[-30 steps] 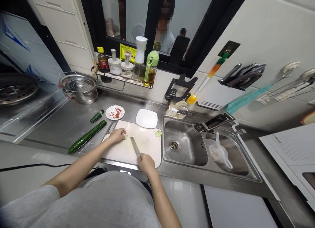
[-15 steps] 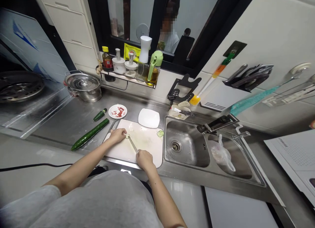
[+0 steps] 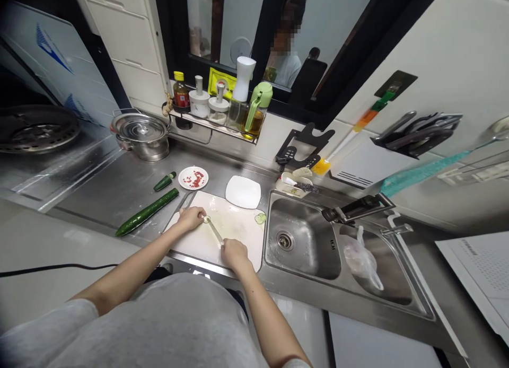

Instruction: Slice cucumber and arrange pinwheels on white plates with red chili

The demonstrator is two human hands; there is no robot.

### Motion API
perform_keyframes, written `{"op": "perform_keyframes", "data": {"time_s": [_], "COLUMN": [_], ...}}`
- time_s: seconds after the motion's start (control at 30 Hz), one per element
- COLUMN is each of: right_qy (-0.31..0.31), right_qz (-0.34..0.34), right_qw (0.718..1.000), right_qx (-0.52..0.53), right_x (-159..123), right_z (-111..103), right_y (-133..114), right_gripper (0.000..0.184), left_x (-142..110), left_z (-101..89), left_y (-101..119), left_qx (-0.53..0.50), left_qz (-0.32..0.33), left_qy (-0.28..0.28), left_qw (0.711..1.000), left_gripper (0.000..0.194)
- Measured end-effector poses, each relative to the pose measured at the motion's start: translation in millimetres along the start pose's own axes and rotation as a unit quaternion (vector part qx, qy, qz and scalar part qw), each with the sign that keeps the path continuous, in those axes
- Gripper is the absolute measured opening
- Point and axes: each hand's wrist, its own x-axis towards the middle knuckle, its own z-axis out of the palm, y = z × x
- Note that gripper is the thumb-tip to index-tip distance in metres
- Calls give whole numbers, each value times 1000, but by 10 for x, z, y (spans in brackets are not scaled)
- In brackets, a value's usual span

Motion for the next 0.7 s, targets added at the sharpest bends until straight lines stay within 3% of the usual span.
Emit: {"op": "perform_keyframes", "data": {"time_s": [0.33,0.7], "right_qy": [-22,-32], "right_qz": [-21,-26], "right_qw": [999,999], "right_qx": [-24,-22], "right_x": [130,268], "right_z": [-42,-87], "right_y": [108,41], "right_gripper": [35,36], "left_x": [12,-8], "left_z": [26,21], "left_y": [-3,11], "left_qx": [-11,-25], "left_qz": [-13,-26], "left_qy": [6,10], "left_qw": [1000,999], "left_gripper": [24,25]}}
